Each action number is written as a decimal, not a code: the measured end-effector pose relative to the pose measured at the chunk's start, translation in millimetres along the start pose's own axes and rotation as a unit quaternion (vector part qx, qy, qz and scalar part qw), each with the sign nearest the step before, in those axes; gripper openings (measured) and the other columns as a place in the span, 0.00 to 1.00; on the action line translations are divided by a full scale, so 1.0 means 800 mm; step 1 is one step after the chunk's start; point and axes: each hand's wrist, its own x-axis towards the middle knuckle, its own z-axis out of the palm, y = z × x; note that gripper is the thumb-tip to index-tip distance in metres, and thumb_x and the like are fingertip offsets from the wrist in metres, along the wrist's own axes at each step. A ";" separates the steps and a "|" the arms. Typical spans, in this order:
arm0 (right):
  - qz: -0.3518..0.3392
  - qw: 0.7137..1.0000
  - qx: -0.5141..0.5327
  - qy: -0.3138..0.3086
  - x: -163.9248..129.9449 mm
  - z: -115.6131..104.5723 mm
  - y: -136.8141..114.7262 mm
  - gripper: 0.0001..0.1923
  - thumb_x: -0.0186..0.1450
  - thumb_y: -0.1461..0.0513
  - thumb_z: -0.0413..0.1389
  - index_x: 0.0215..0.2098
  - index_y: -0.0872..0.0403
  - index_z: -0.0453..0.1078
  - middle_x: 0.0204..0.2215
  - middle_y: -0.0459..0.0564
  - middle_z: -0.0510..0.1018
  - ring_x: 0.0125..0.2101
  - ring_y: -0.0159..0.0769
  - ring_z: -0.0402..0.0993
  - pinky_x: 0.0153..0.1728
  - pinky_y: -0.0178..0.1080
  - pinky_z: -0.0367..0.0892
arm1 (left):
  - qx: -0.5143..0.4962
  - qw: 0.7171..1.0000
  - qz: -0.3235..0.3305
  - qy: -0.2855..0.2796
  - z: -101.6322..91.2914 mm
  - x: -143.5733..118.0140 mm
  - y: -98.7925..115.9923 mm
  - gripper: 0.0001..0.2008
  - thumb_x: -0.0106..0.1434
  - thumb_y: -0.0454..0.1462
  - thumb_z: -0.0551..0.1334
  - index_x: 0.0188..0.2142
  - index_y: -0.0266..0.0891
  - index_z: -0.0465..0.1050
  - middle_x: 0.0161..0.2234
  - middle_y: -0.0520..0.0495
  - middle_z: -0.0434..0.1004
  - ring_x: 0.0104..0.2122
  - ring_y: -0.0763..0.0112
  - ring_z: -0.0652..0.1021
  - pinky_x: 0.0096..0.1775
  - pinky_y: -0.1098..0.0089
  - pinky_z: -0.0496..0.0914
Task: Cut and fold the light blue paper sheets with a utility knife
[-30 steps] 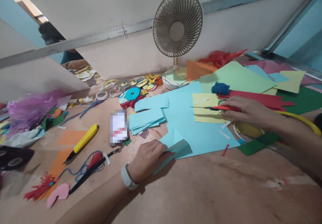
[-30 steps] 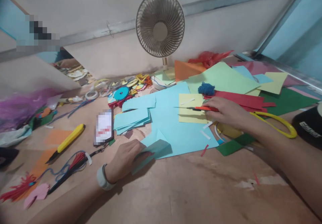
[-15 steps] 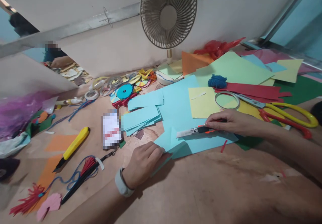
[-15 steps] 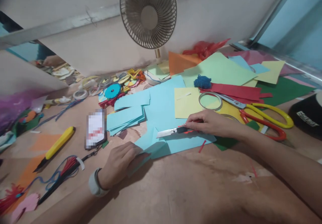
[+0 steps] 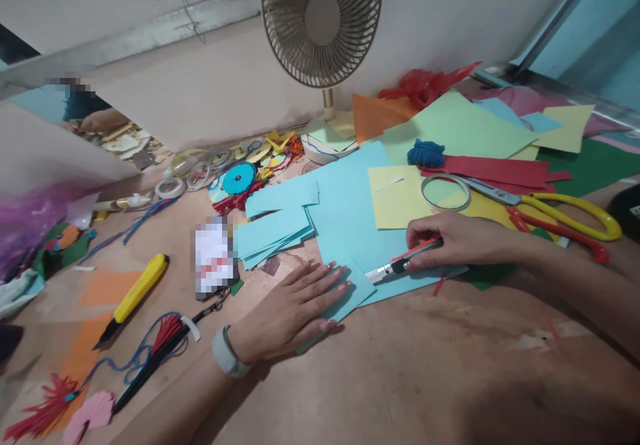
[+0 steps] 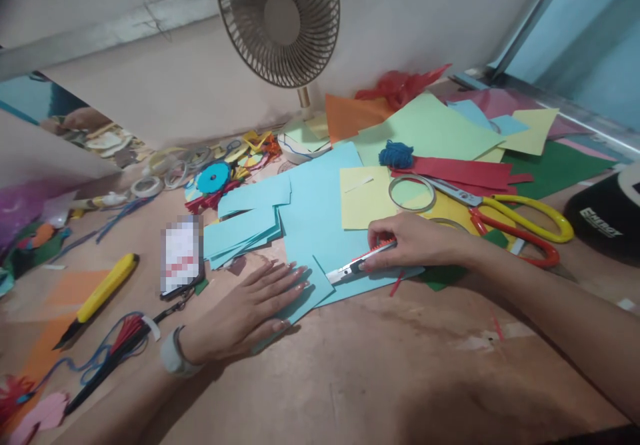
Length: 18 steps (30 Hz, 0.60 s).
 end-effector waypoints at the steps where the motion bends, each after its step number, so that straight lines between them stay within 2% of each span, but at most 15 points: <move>1: 0.000 1.000 -0.003 -0.005 0.000 -0.001 0.000 0.25 0.55 0.38 0.59 0.33 0.49 0.74 0.26 0.47 0.74 0.31 0.40 0.68 0.28 0.37 0.57 | -0.008 1.000 0.001 -0.006 0.003 0.001 0.000 0.29 0.76 0.44 0.49 0.71 0.37 0.46 0.69 0.40 0.52 0.69 0.58 0.54 0.68 0.51 0.48; 5: -0.001 1.000 -0.011 -0.023 -0.002 -0.001 0.002 0.26 0.53 0.38 0.60 0.34 0.49 0.73 0.29 0.47 0.75 0.30 0.39 0.69 0.27 0.36 0.56 | -0.011 1.000 -0.001 -0.014 0.009 0.005 0.004 0.31 0.74 0.48 0.53 0.70 0.41 0.49 0.69 0.40 0.51 0.69 0.59 0.54 0.68 0.50 0.44; 7: 0.001 1.000 -0.014 -0.026 -0.004 -0.001 0.001 0.26 0.54 0.37 0.59 0.33 0.49 0.72 0.27 0.45 0.74 0.28 0.37 0.67 0.27 0.36 0.55 | -0.003 1.000 0.002 -0.020 0.010 0.005 0.005 0.30 0.74 0.48 0.53 0.70 0.42 0.51 0.70 0.40 0.50 0.69 0.58 0.54 0.68 0.50 0.41; 11: 0.017 0.998 -0.019 -0.049 -0.006 0.000 -0.003 0.26 0.56 0.36 0.57 0.28 0.49 0.71 0.21 0.43 0.70 0.24 0.33 0.62 0.25 0.35 0.52 | -0.007 1.000 0.001 -0.007 0.013 0.003 0.005 0.29 0.73 0.47 0.55 0.69 0.45 0.53 0.70 0.41 0.50 0.68 0.57 0.56 0.68 0.48 0.42; 18: 0.012 0.997 -0.002 -0.074 -0.007 -0.001 -0.004 0.27 0.57 0.35 0.55 0.27 0.49 0.71 0.21 0.43 0.70 0.23 0.33 0.62 0.25 0.35 0.53 | -0.001 1.000 -0.002 -0.009 0.013 0.004 0.008 0.24 0.75 0.42 0.52 0.68 0.47 0.55 0.70 0.41 0.48 0.69 0.56 0.55 0.67 0.45 0.41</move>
